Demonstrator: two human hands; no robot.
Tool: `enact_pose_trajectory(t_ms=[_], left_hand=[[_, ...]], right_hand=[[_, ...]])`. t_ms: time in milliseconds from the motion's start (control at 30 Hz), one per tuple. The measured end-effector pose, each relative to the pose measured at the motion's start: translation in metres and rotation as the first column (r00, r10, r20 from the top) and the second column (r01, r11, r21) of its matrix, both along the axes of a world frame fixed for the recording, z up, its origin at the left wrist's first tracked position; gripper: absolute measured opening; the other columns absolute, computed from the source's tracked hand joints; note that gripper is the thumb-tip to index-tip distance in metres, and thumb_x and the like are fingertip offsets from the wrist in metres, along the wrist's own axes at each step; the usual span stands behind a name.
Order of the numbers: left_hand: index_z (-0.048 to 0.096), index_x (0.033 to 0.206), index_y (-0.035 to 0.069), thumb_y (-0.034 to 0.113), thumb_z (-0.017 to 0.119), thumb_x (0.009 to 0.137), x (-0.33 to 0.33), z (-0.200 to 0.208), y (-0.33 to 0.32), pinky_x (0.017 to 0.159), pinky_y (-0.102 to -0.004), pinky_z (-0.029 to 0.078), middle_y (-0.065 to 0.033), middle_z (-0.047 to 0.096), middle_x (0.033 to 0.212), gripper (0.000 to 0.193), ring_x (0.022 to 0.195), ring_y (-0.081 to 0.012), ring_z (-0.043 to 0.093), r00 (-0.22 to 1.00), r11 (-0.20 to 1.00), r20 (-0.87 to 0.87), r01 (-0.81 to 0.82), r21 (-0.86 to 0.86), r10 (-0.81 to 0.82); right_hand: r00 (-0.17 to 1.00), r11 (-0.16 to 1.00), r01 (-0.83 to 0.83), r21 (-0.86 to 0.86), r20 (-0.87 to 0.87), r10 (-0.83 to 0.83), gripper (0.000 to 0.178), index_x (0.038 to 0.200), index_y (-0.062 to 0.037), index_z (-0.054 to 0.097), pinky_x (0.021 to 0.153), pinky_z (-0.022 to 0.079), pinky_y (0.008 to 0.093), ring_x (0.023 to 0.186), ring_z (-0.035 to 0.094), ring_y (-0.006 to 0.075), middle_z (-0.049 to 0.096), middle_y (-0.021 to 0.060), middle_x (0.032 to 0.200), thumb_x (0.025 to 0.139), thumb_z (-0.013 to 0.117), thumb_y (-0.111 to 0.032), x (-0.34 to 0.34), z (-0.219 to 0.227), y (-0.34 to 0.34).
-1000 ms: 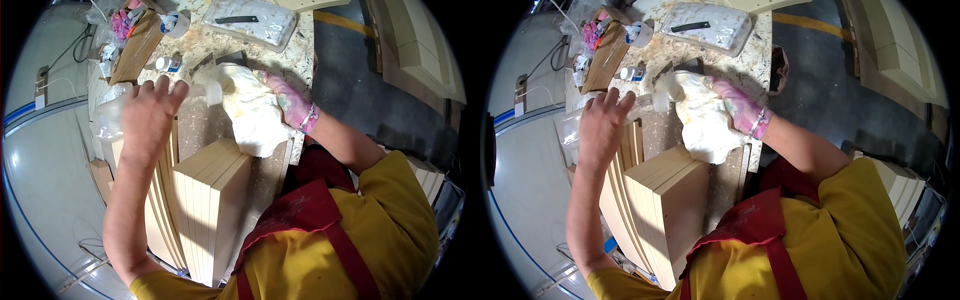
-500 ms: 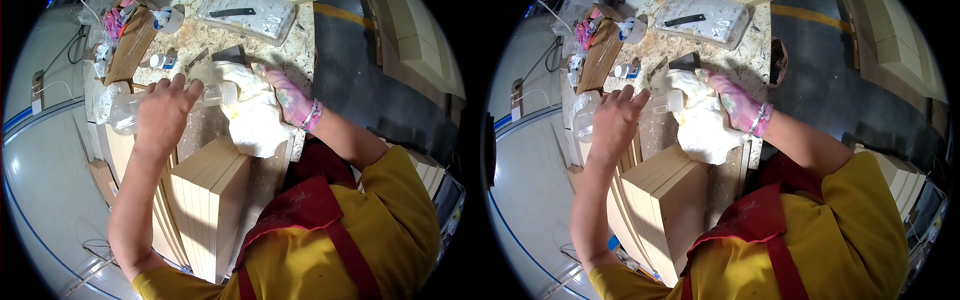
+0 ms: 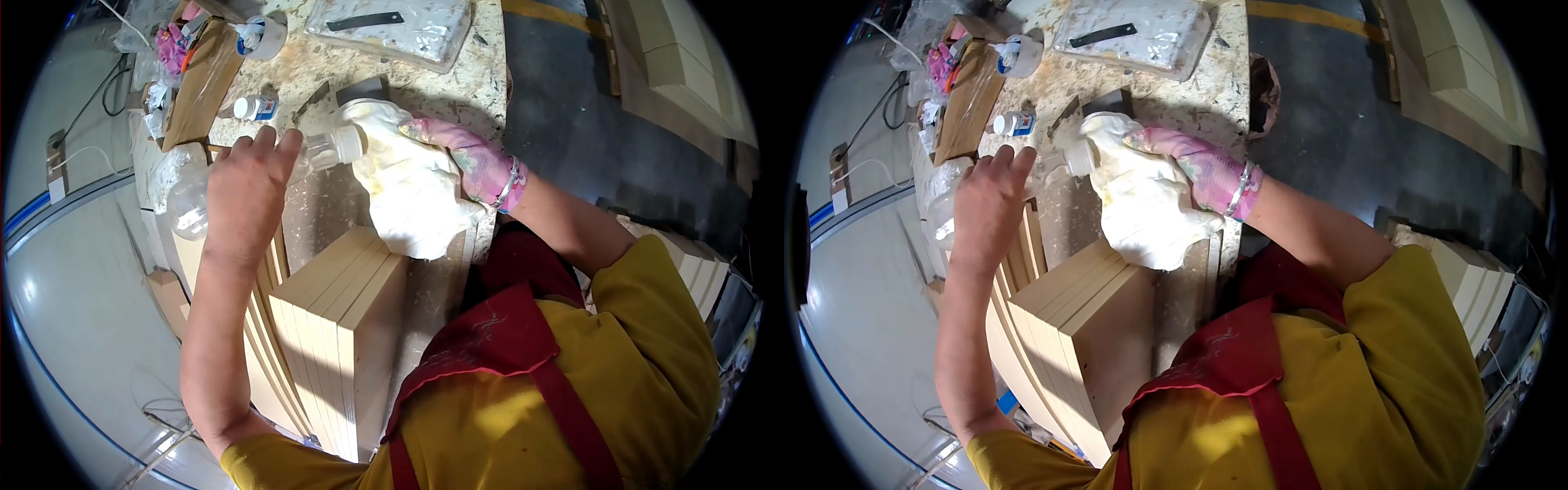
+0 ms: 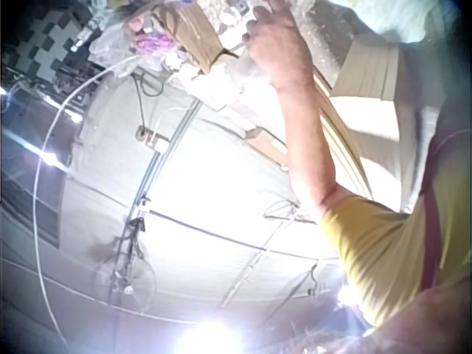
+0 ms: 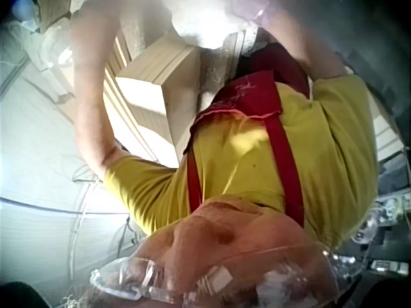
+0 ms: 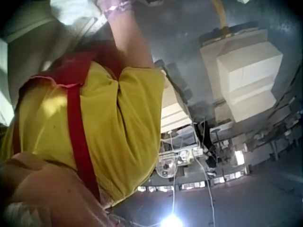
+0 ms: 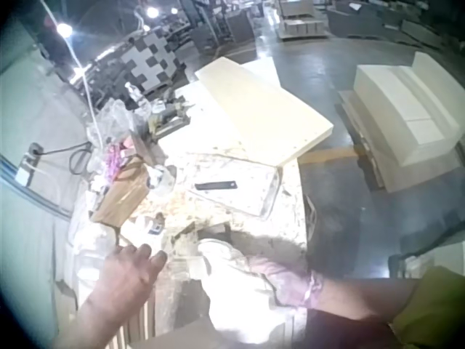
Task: The person wipes the surface of stacked wooden planks with a cloth. They repeatedly pick up a plastic bottle to pour liquid onto the cloth and continue wiping the wood. The person handles the planks one by one, wiping them and stacking them back on the pile.
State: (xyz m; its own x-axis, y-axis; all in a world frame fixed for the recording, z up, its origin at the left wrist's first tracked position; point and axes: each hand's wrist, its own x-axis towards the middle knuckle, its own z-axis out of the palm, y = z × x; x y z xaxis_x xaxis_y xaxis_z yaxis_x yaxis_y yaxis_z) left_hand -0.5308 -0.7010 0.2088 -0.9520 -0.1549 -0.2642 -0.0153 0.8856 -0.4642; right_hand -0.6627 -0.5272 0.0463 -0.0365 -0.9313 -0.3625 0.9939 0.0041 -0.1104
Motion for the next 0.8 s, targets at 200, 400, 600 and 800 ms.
enact_pose_trajectory(t_ms=[200, 400, 600, 800], left_hand=[[0.049, 0.09, 0.011, 0.005, 0.059, 0.075, 0.011, -0.006, -0.009, 0.067, -0.0319, 0.051, -0.0024, 0.055, 0.079, 0.019, 0.075, -0.0176, 0.061, 0.998, 0.995, 0.022, 0.06, -0.076, -0.059], [0.05, 0.085, 0.013, 0.006, 0.06, 0.074, 0.003, 0.007, 0.001, 0.067, -0.031, 0.051, -0.0015, 0.055, 0.076, 0.016, 0.074, -0.0164, 0.061, 0.996, 0.99, 0.062, 0.077, -0.119, -0.07], [0.052, 0.088, 0.01, 0.005, 0.066, 0.071, -0.001, 0.017, 0.003, 0.072, -0.0349, 0.05, -0.0043, 0.056, 0.081, 0.023, 0.079, -0.0222, 0.061, 0.999, 0.999, -0.017, 0.032, 0.028, -0.032], [0.06, 0.102, 0.006, 0.014, 0.084, 0.064, 0.002, -0.024, -0.032, 0.082, -0.0369, 0.047, -0.0087, 0.062, 0.103, 0.046, 0.093, -0.0274, 0.06, 0.914, 0.903, -0.333, -0.077, 0.422, 0.234]], right_hand=[[0.991, 0.996, -0.07, -0.047, 0.108, 0.075, 0.028, 0.117, 0.0001, 0.056, 0.079, 0.057, 0.0372, 0.087, 0.069, 0.0231, 0.067, 0.0144, 0.104, 0.094, 0.054, -0.017, -0.001, -0.002, -0.004], [0.989, 0.997, -0.08, 0.022, 0.127, 0.076, 0.026, 0.112, 0.0017, 0.059, 0.078, 0.058, 0.0363, 0.085, 0.069, 0.0227, 0.068, 0.0135, 0.099, 0.094, 0.054, -0.017, -0.001, 0.006, -0.003], [0.99, 0.999, -0.04, 0.011, 0.139, 0.038, 0.025, 0.107, 0.0007, 0.06, 0.075, 0.059, 0.0365, 0.083, 0.069, 0.0209, 0.068, 0.0127, 0.095, 0.092, 0.058, -0.02, 0.002, 0.003, -0.007], [0.969, 0.986, 0.095, 0.137, -0.241, -0.06, 0.027, 0.105, -0.0025, 0.063, 0.071, 0.059, 0.0319, 0.08, 0.07, 0.02, 0.07, 0.0103, 0.094, 0.093, 0.056, -0.025, -0.028, 0.007, 0.006]])
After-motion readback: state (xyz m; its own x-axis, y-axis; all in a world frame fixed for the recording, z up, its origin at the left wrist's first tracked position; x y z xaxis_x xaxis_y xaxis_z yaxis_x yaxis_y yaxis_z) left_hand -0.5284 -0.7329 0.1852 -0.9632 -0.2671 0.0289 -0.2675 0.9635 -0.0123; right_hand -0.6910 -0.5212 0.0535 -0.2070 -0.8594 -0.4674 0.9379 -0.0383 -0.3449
